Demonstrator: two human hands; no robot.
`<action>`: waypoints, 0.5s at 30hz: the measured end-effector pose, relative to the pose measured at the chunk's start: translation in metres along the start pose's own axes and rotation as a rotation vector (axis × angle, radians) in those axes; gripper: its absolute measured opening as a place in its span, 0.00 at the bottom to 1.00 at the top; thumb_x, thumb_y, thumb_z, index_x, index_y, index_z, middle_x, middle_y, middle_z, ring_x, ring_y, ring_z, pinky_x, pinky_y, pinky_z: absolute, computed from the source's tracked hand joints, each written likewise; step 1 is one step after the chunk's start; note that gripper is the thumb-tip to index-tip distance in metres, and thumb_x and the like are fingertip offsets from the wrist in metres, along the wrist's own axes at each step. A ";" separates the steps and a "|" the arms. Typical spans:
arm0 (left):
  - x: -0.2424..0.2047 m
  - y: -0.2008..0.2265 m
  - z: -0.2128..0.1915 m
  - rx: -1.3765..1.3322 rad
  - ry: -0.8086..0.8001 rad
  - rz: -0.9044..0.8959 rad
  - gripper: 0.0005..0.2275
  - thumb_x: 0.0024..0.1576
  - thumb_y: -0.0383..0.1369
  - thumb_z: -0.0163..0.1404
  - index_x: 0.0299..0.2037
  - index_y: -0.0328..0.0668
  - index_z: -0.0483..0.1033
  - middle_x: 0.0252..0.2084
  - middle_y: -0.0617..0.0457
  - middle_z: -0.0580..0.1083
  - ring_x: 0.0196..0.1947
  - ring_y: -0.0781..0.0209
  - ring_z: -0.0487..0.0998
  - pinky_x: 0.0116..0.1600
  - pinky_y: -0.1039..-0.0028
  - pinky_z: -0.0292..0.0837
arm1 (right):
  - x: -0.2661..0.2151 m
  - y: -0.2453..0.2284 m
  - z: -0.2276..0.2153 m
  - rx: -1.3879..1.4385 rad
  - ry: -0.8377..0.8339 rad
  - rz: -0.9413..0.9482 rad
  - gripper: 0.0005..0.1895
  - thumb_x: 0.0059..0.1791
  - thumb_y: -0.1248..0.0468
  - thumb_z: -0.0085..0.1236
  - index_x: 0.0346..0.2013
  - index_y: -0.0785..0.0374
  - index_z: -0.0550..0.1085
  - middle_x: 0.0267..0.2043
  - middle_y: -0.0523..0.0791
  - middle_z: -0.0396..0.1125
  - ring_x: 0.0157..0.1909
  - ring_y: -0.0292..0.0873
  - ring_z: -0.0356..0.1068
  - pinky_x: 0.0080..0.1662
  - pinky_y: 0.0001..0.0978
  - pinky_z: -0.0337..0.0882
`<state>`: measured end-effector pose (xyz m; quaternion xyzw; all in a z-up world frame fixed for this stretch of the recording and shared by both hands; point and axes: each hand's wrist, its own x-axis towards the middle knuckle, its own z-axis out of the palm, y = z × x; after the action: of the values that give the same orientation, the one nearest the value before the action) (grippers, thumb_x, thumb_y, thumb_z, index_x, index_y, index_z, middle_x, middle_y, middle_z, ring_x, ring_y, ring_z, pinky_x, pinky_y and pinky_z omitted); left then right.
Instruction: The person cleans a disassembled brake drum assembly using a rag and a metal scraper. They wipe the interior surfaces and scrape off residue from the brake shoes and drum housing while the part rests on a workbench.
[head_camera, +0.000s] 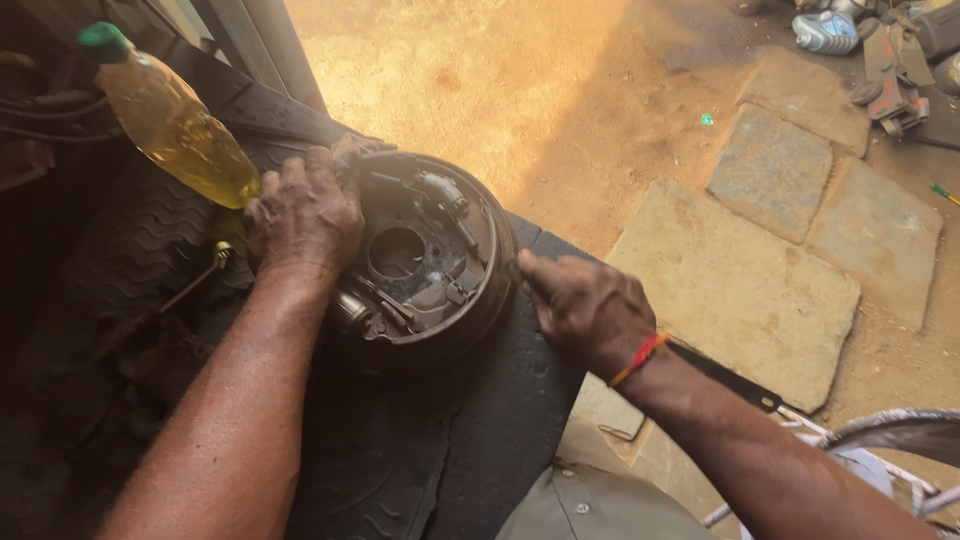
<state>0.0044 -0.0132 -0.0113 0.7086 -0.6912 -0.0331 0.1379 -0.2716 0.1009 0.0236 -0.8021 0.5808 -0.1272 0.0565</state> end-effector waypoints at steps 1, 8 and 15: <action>0.000 0.001 -0.001 0.005 -0.009 -0.005 0.23 0.70 0.50 0.32 0.57 0.40 0.71 0.49 0.39 0.74 0.50 0.42 0.75 0.53 0.48 0.68 | -0.003 -0.005 0.000 0.000 0.011 -0.018 0.13 0.55 0.56 0.50 0.49 0.54 0.78 0.17 0.42 0.66 0.14 0.39 0.64 0.17 0.34 0.66; 0.003 0.002 -0.004 0.016 -0.051 -0.042 0.23 0.69 0.51 0.31 0.57 0.42 0.71 0.48 0.40 0.74 0.52 0.44 0.74 0.55 0.49 0.67 | -0.011 -0.006 -0.003 0.059 0.009 -0.003 0.13 0.52 0.55 0.54 0.48 0.49 0.79 0.19 0.41 0.68 0.16 0.38 0.66 0.18 0.34 0.68; 0.003 0.005 -0.005 0.014 -0.027 -0.026 0.25 0.68 0.52 0.29 0.58 0.42 0.70 0.50 0.39 0.74 0.52 0.43 0.75 0.54 0.48 0.68 | -0.034 -0.028 -0.003 0.020 -0.099 -0.050 0.19 0.50 0.56 0.55 0.55 0.46 0.79 0.22 0.44 0.70 0.17 0.43 0.70 0.21 0.37 0.71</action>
<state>0.0010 -0.0159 -0.0048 0.7178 -0.6841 -0.0397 0.1230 -0.2570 0.1418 0.0282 -0.8210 0.5558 -0.0944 0.0899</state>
